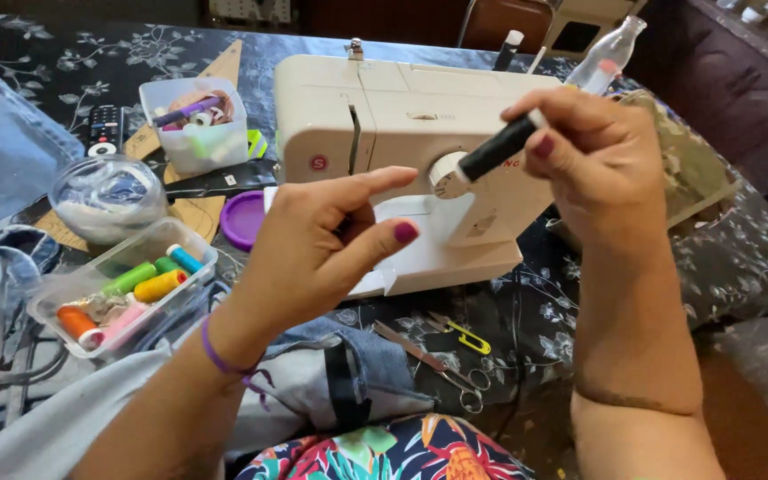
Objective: The person is threading the needle of a sewing machine and inserting the bobbin case to prepare for sewing.
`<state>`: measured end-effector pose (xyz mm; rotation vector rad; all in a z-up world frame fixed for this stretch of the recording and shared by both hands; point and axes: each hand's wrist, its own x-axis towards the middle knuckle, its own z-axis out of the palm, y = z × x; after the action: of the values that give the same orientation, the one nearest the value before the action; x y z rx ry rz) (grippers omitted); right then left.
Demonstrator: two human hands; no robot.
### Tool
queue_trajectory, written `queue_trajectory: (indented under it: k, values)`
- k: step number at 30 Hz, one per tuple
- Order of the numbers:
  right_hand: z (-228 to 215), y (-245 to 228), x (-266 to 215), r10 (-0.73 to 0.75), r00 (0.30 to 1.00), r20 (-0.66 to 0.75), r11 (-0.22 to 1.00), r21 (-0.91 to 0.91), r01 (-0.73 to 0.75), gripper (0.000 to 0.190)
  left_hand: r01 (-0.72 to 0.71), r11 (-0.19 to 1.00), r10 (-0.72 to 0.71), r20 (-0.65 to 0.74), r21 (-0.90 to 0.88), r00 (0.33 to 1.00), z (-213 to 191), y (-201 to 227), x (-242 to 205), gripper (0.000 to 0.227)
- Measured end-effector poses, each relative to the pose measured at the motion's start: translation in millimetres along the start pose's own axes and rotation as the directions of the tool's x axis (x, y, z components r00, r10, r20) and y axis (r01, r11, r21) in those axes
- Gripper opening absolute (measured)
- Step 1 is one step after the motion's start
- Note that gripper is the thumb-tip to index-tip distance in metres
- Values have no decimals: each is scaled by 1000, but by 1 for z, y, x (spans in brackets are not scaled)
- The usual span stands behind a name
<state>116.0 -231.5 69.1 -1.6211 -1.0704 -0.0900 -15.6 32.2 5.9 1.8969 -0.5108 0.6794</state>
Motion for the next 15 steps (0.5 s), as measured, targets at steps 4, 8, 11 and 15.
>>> queue_trajectory:
  k: [4,8,11,15]
  values:
    - [33,4,-18,-92,995,40,995,-31,94,37,4,998,0,73,-56,997,17,-3,-1,44]
    - [47,8,-24,-31,998,54,998,53,28,37,4,997,-1,43,-79,999,16,6,0,33]
    - [49,8,-28,-51,995,80,970,241,30,48,4,995,-1,27,-99,1000,11,9,1,32]
    - [42,-5,-27,135,913,384,969,140,-202,70,22,994,-17,51,-109,999,7,7,1,36]
